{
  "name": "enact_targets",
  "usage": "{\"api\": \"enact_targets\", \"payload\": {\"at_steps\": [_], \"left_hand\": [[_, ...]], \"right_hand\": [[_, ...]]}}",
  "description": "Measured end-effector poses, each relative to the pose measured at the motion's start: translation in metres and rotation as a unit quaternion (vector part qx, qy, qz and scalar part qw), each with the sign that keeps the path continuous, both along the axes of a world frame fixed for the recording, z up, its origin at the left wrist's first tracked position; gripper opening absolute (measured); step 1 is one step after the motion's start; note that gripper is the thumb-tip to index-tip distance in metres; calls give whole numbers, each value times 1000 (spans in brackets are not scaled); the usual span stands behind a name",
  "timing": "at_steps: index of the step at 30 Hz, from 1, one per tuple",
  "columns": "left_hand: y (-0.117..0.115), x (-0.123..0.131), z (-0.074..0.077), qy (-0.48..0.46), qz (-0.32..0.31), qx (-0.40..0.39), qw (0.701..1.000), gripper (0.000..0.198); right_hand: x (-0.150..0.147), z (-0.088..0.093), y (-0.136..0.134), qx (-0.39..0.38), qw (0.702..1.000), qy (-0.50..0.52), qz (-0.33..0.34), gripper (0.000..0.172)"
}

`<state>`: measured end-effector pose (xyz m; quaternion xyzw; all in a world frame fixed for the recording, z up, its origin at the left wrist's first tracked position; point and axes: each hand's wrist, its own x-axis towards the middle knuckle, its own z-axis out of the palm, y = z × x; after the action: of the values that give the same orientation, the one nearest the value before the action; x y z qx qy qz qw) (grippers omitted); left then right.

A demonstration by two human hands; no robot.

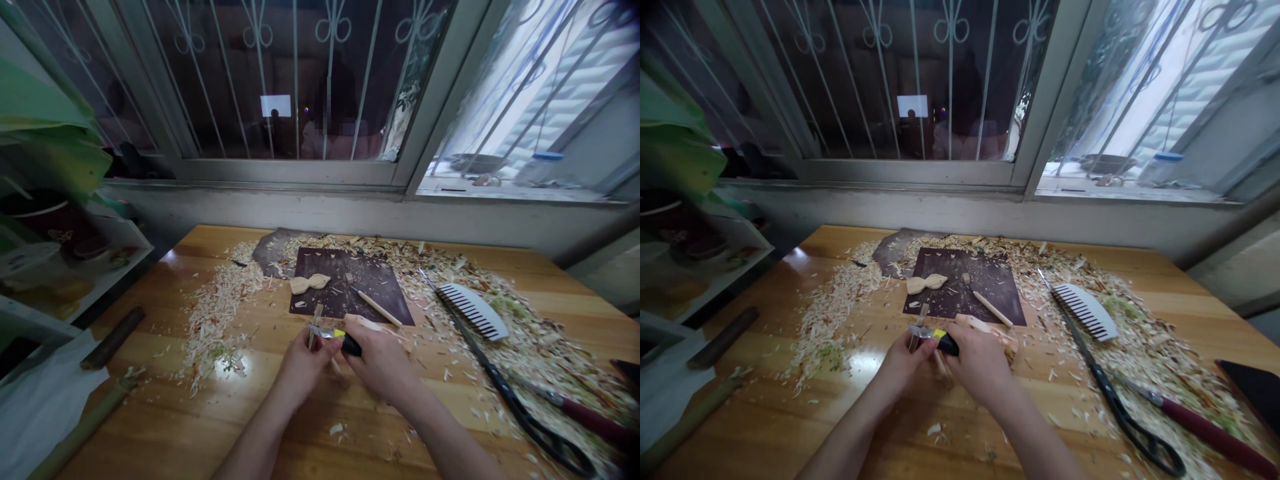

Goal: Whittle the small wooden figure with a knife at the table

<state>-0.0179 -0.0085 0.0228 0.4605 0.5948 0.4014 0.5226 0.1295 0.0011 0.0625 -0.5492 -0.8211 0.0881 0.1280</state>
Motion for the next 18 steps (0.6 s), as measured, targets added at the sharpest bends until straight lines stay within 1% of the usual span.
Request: {"api": "enact_targets", "payload": {"at_steps": [3,6,9,12,14,18], "left_hand": [[0,0,1,13,0,-4,1000,42],[0,1,2,-4,1,-2,1000,41],[0,1,0,-10,-3,2,1000,42],[0,0,-4,33,-6,11,999,43],[-1,-2,-4,72,-8,21,997,42],[-3,-5,6,141,-18,20,990,40]], "right_hand": [[0,0,0,-1,1000,3,-2,8],[0,1,0,-6,1000,3,-3,9],[0,1,1,-13,1000,7,-2,10],[-1,0,1,-31,999,10,-1,10],[-1,-1,1,-44,999,16,-1,11],[-2,-2,0,-60,998,28,-4,11]]}}
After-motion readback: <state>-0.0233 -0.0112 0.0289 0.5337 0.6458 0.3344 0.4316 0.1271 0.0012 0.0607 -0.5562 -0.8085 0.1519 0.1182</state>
